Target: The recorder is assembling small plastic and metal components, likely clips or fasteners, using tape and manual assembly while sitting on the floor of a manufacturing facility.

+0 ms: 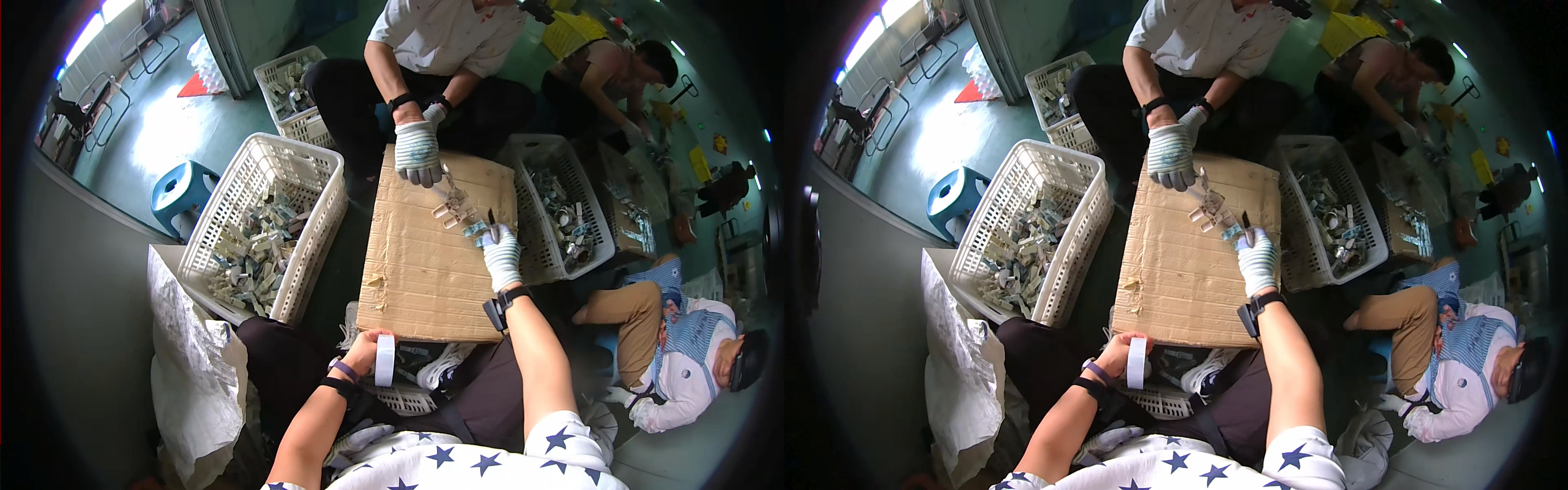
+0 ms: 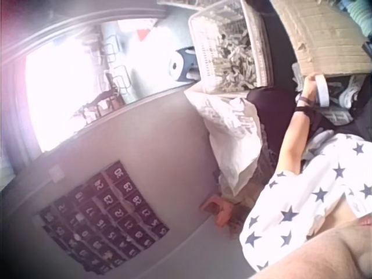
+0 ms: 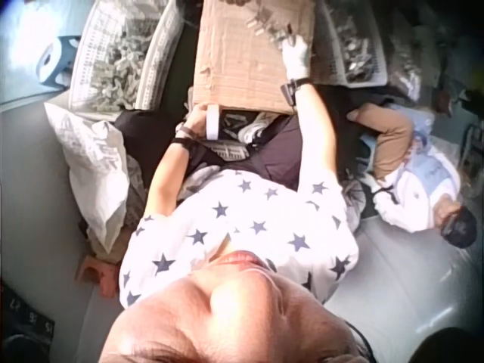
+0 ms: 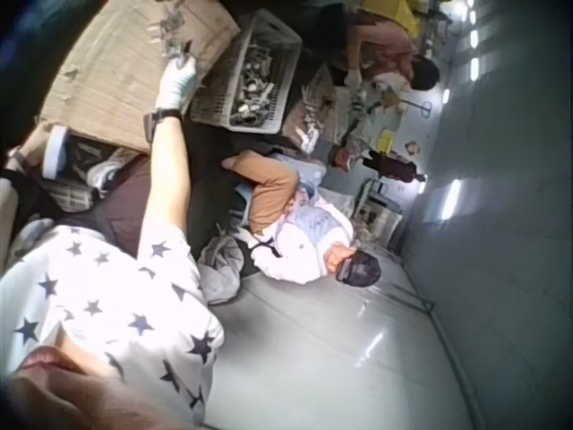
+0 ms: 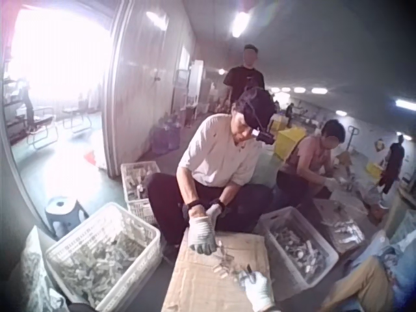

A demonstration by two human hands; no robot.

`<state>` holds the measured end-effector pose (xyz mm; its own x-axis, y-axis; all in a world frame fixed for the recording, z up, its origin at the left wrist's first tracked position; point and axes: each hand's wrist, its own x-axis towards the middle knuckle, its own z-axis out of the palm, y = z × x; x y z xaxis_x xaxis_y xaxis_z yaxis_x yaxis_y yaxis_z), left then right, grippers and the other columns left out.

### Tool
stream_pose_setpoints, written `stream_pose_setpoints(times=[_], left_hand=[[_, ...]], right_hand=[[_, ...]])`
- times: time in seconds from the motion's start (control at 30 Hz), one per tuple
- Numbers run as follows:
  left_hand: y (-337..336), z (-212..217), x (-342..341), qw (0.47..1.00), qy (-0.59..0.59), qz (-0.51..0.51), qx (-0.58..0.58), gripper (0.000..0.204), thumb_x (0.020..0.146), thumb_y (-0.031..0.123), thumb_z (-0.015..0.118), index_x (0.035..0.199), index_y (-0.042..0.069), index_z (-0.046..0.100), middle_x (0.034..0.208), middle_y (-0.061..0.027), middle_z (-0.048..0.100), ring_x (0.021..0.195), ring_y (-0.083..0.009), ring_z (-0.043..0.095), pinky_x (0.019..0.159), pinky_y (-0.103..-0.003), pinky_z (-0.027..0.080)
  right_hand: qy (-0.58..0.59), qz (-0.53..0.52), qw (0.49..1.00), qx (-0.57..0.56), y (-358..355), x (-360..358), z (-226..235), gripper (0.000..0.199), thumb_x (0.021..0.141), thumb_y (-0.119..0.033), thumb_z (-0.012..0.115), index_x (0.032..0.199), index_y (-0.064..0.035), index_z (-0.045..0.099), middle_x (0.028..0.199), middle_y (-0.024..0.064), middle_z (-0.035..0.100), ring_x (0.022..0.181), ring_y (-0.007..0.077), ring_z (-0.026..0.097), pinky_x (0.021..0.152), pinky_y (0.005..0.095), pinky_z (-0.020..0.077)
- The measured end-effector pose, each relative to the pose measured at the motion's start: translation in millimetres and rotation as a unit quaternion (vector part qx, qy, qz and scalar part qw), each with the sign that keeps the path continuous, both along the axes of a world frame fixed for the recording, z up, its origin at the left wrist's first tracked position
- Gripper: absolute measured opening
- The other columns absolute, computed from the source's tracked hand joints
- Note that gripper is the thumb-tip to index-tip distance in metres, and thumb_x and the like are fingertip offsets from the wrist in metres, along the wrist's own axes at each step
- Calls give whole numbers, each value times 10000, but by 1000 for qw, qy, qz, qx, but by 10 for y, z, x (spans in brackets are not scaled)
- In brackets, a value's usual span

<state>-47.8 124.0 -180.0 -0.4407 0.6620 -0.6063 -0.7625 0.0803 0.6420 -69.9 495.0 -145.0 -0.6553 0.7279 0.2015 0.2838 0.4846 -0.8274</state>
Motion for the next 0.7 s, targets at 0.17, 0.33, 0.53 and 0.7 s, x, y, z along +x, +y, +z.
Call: stream_pose_setpoints(times=[0.17,0.33,0.53,0.7], left_hand=[[-107,4,-25,999,13,-10,-28,50,843,51,617,883,31,641,823,-22,630,733,-112,588,645,-237,476],[-105,-29,-17,1000,22,-2,-10,67,836,48,623,895,24,644,841,-33,641,745,-120,598,662,-244,484],[-130,-89,2,999,45,-3,7,102,818,26,631,919,16,642,853,-41,650,758,-131,608,684,-252,490],[-146,-127,-3,998,55,2,-4,124,806,21,636,930,16,645,851,-39,650,766,-131,611,686,-253,491]], right_hand=[[42,58,993,-98,-120,208,421,161,818,-127,657,924,-23,594,724,12,585,605,91,490,563,249,430],[77,40,930,-358,-319,277,1109,122,794,-152,676,881,-102,606,636,-41,548,435,36,407,395,203,315],[73,51,929,-359,-490,282,1518,77,797,-158,670,837,-110,625,591,-53,524,426,33,423,382,195,327],[105,84,924,-359,-689,260,1729,61,796,-136,661,834,-100,629,567,-48,504,418,36,420,382,196,326]])
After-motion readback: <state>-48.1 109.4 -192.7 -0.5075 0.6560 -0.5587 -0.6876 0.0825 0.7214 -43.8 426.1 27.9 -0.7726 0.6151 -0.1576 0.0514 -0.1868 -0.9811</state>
